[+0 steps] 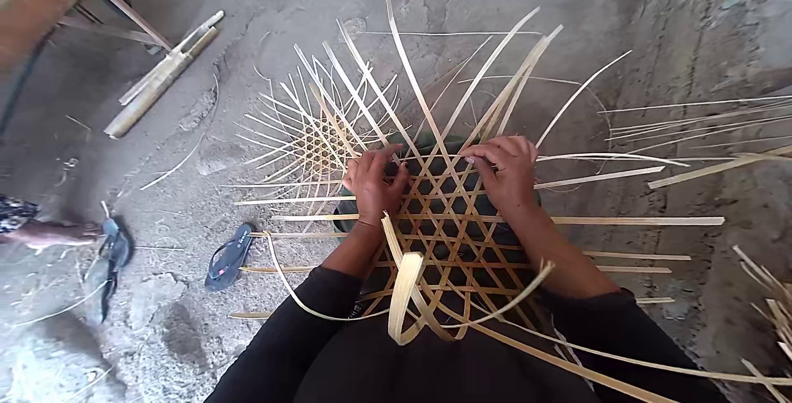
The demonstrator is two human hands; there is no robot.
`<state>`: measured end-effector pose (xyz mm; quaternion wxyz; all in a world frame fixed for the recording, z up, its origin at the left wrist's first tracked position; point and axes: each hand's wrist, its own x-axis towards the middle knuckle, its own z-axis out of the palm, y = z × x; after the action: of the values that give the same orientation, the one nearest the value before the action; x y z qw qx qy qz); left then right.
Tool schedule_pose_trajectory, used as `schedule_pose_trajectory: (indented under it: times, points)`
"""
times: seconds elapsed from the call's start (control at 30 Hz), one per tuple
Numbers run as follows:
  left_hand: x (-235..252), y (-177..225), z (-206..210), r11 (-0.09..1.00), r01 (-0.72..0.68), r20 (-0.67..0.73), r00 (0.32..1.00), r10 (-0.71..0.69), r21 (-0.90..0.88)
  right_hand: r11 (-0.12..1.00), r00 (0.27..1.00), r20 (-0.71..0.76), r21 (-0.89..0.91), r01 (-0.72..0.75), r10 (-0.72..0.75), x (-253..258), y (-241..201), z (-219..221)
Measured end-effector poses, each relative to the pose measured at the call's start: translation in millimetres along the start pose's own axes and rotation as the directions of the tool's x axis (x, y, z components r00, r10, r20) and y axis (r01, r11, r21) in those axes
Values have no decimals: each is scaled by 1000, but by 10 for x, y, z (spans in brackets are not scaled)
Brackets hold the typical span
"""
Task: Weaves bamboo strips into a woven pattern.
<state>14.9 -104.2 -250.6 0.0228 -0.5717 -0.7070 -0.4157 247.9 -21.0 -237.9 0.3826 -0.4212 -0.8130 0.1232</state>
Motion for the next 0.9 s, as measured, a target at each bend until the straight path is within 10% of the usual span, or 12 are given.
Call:
schedule_pose_trajectory:
  times: [0.73, 0.9]
  points:
    - [86, 30, -132, 997, -8, 99, 995, 1, 77, 998, 995, 92, 47, -29, 25, 39, 27, -14]
    - [450, 232, -397, 977, 36, 366, 924, -112, 209, 999, 994, 110, 32, 3, -7, 32, -38, -72]
